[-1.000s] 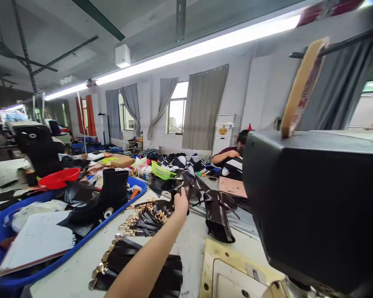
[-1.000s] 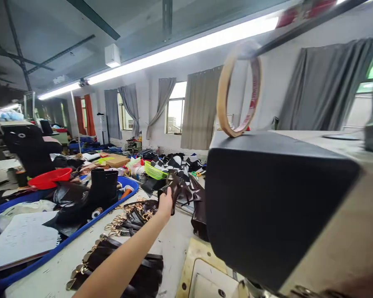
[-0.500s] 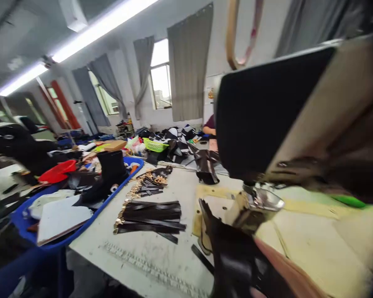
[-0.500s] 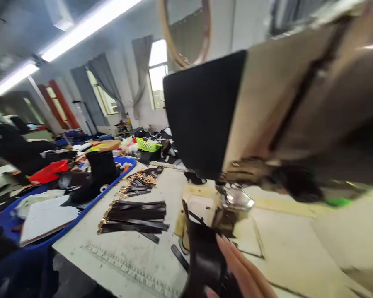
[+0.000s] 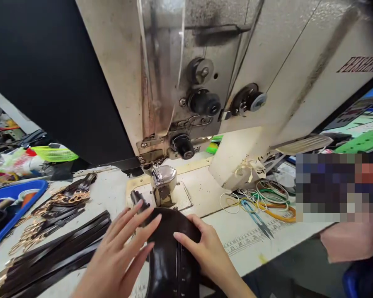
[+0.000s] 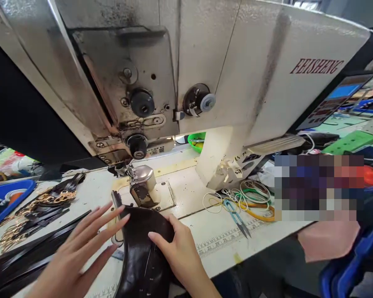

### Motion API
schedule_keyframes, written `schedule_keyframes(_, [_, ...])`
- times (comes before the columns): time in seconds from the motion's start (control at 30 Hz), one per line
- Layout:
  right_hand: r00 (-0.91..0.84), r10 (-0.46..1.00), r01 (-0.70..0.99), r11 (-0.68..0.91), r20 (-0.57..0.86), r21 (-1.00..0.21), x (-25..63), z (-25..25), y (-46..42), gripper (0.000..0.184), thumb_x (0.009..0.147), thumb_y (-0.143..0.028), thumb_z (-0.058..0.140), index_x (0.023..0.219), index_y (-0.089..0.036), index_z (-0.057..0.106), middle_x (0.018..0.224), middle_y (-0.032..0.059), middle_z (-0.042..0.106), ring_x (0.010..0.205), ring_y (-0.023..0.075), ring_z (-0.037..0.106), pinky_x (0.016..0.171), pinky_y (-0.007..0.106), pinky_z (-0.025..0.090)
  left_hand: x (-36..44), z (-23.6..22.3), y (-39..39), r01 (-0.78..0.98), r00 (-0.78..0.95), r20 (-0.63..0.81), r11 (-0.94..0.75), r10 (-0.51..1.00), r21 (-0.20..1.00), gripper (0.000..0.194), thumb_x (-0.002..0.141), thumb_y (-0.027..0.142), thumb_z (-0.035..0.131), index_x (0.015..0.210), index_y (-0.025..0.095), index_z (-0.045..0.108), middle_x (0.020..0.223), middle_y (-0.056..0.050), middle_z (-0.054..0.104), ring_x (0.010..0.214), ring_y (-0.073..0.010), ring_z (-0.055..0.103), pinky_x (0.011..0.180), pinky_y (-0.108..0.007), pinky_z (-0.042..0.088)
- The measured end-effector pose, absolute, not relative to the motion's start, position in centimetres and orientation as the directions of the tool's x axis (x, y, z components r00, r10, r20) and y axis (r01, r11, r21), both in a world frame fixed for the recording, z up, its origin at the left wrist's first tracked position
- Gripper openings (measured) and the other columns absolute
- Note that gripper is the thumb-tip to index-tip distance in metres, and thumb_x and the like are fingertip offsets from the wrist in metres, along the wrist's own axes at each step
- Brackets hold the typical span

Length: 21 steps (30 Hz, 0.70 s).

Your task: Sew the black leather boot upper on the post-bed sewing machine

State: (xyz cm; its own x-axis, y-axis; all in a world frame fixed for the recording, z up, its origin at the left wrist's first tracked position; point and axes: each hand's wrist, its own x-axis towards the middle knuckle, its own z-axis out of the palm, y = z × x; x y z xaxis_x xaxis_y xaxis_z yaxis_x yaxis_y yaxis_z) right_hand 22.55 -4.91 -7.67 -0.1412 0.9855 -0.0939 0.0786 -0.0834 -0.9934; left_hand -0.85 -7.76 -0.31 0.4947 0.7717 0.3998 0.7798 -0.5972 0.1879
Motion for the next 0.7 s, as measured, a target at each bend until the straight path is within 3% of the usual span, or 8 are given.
schedule_keyframes(0.07, [-0.205, 0.971, 0.023, -0.124, -0.126, -0.992, 22.7, -7.3, -4.3, 0.029, 0.079, -0.041, 0.077, 0.093, -0.017, 0.067, 0.089, 0.0037, 0.071, 0.086, 0.0235, 0.066, 0.077, 0.032, 0.054, 0.7, -1.1, -3.7, 0.817, 0.541, 0.339, -0.577, 0.770, 0.006, 0.042, 0.103, 0.026, 0.050, 0.145, 0.027, 0.052, 0.138, -0.010, 0.063, 0.135, -0.0333, 0.055, 0.119, -0.064, 0.034])
schedule_keyframes(0.13, [-0.243, 0.958, -0.008, -0.159, -0.152, -0.987, 23.0, -6.3, -3.6, 0.026, 0.074, -0.034, 0.079, 0.088, -0.016, 0.067, 0.083, 0.0013, 0.069, 0.080, 0.0194, 0.062, 0.070, 0.026, 0.051, 1.9, -1.4, -1.0, 0.847, 0.517, 0.256, -0.531, 0.817, -0.018, 0.031, 0.097, 0.027, 0.062, 0.126, 0.014, 0.066, 0.107, -0.016, 0.073, 0.106, -0.0376, 0.070, 0.105, -0.070, 0.045])
schedule_keyframes(0.23, [-0.338, 0.928, -0.033, -0.177, -0.156, -0.984, 23.8, -3.7, -1.9, 0.022, 0.069, -0.027, 0.081, 0.082, -0.016, 0.067, 0.073, -0.0029, 0.062, 0.072, 0.0142, 0.056, 0.063, 0.020, 0.045, 1.8, 0.5, 0.4, 0.843, 0.521, 0.126, -0.532, 0.844, 0.081, 0.019, 0.091, 0.036, 0.073, 0.088, 0.017, 0.073, 0.076, -0.004, 0.073, 0.071, -0.0266, 0.072, 0.073, -0.041, 0.060])
schedule_keyframes(0.33, [-0.470, 0.871, -0.044, -0.185, -0.143, -0.982, 24.3, -0.7, 0.2, 0.029, 0.065, -0.030, 0.087, 0.076, -0.017, 0.062, 0.067, -0.0056, 0.055, 0.067, 0.0108, 0.049, 0.060, 0.017, 0.040, 0.6, 3.9, 0.8, 0.808, 0.453, -0.010, -0.406, 0.891, 0.426, 0.035, 0.096, 0.054, 0.060, 0.085, 0.024, 0.075, 0.075, 0.004, 0.073, 0.066, -0.0156, 0.068, 0.056, -0.021, 0.050])
schedule_keyframes(0.4, [-0.506, 0.857, -0.039, -0.135, -0.097, -0.990, 24.2, 0.8, 1.2, 0.031, 0.065, -0.031, 0.088, 0.080, -0.017, 0.064, 0.070, -0.0054, 0.056, 0.068, 0.0103, 0.049, 0.060, 0.017, 0.039, 0.1, 5.7, 1.4, 0.699, 0.358, -0.091, -0.202, 0.929, 0.686, 0.043, 0.090, 0.063, 0.059, 0.093, 0.024, 0.077, 0.088, 0.001, 0.076, 0.082, -0.0190, 0.070, 0.070, -0.023, 0.053])
schedule_keyframes(0.47, [-0.483, 0.876, -0.076, -0.049, -0.007, -0.996, 23.9, 1.7, 1.6, 0.032, 0.070, -0.033, 0.086, 0.093, -0.020, 0.067, 0.078, -0.0044, 0.062, 0.073, 0.0118, 0.055, 0.064, 0.018, 0.042, 0.0, 6.6, 2.5, 0.575, 0.249, -0.180, 0.005, 0.951, 0.818, 0.046, 0.077, 0.064, 0.068, 0.095, 0.023, 0.076, 0.096, -0.002, 0.076, 0.096, -0.0261, 0.069, 0.088, -0.032, 0.054])
schedule_keyframes(0.57, [-0.379, 0.918, -0.095, 0.086, 0.116, -0.992, 23.4, 2.3, 1.7, 0.029, 0.077, -0.035, 0.079, 0.102, -0.025, 0.067, 0.087, -0.0040, 0.068, 0.081, 0.0146, 0.062, 0.073, 0.021, 0.048, 0.0, 6.8, 4.2, 0.504, 0.145, -0.280, 0.173, 0.949, 0.846, 0.044, 0.068, 0.058, 0.074, 0.094, 0.023, 0.075, 0.100, -0.004, 0.077, 0.105, -0.0315, 0.069, 0.105, -0.046, 0.049])
schedule_keyframes(0.7, [-0.233, 0.947, 0.100, 0.249, 0.220, -0.963, 22.9, 2.8, 1.9, 0.014, 0.083, -0.037, 0.072, 0.093, -0.027, 0.075, 0.090, -0.0025, 0.072, 0.084, 0.0165, 0.065, 0.076, 0.023, 0.050, -0.3, 6.8, 5.7, 0.440, 0.231, -0.295, 0.171, 0.927, 0.882, 0.042, 0.067, 0.061, 0.075, 0.088, 0.025, 0.078, 0.104, -0.005, 0.078, 0.116, -0.0313, 0.067, 0.109, -0.044, 0.049])
